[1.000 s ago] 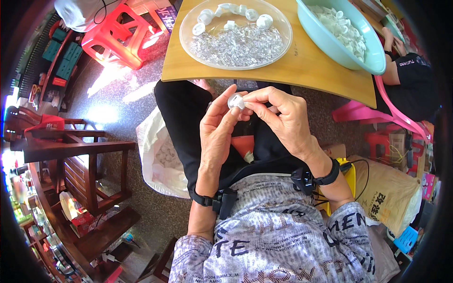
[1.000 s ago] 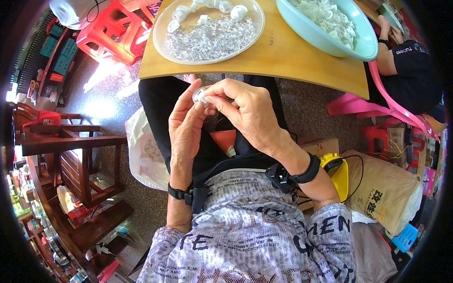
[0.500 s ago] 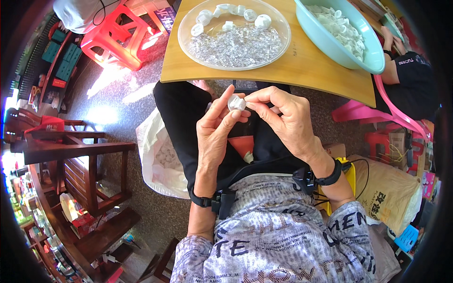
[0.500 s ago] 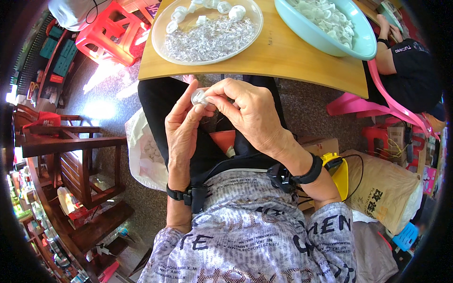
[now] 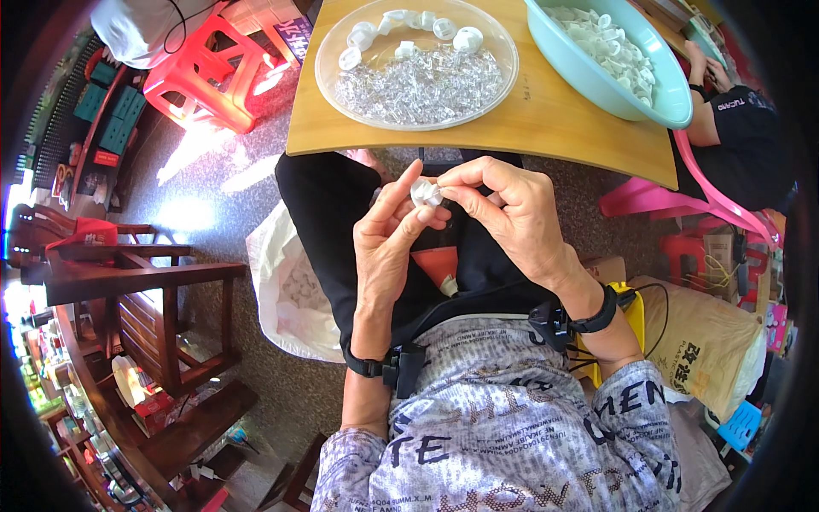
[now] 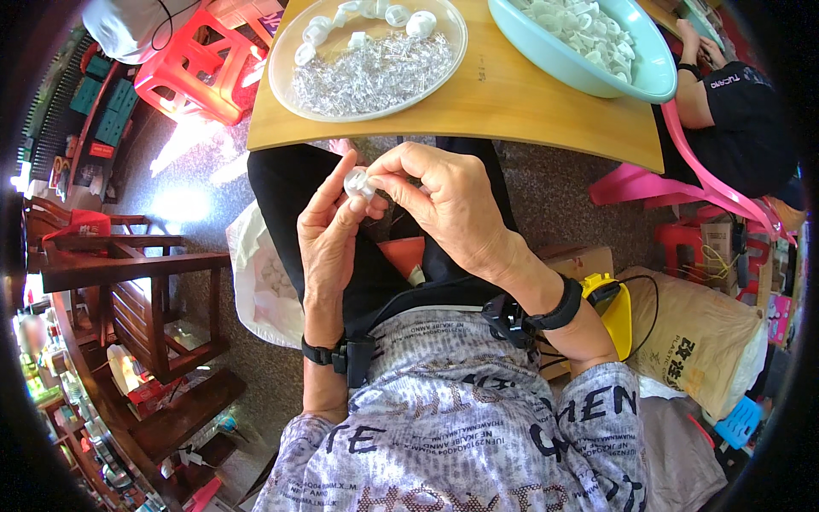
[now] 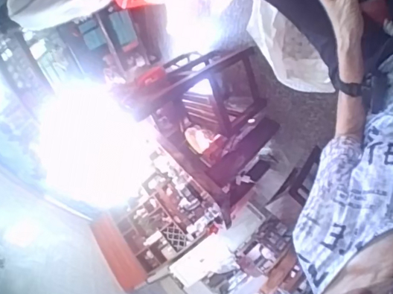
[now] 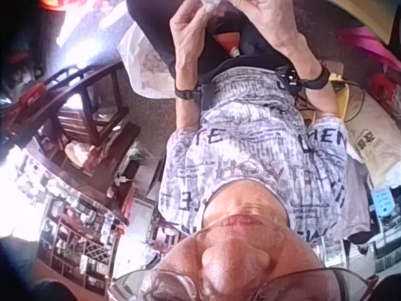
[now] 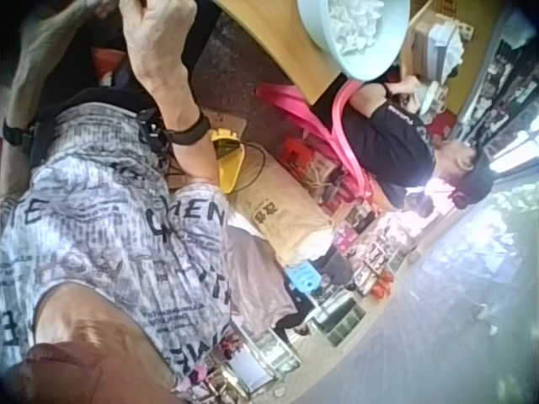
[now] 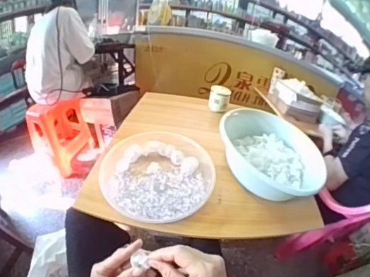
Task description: Assembling small white plastic components by hand.
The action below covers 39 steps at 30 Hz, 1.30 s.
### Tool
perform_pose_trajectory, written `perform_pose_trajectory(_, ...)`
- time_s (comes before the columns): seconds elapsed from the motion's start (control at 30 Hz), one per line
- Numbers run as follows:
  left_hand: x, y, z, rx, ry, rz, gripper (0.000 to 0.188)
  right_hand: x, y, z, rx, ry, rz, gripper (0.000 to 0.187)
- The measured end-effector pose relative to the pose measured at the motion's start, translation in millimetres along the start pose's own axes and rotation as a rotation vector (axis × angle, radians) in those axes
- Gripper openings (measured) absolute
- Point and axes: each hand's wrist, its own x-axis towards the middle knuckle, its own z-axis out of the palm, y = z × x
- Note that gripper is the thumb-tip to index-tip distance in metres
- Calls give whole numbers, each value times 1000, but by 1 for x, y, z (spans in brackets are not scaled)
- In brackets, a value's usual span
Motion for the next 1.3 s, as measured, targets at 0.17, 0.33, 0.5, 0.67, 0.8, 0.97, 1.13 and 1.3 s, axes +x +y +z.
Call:
perform_pose_trajectory(0.17, -1, 1, 0, -20, -26, -37, 46, 2, 1, -1, 0, -28, -18, 4)
perform_pose_trajectory(0.33, -2, 4, 5, 34, 12, 3, 48, 2, 1, 0, 84, -54, 8, 3)
perform_pose_trajectory(0.5, -3, 7, 6, 136, -16, 74, 46, -1, 2, 1, 141, -74, 23, 4)
perform_pose_trajectory(0.67, 2, 15, 13, 150, -11, 125, 47, 2, 2, 1, 113, -17, -50, 5)
perform_pose_trajectory(0.8, 33, 39, 31, 242, -100, 120, 53, 25, -14, -26, 38, 1, -81, 5)
perform_pose_trajectory(0.97, 108, 79, 22, 902, 12, 349, 48, 72, -18, -104, -386, 397, -197, 10)
perform_pose_trajectory(1.13, 169, 85, -21, 1442, 59, 435, 35, 110, -2, -194, -1117, 528, -255, 19)
perform_pose_trajectory(1.3, 188, 68, -24, 1618, 175, 379, 34, 107, -16, -148, -835, 543, -211, 24)
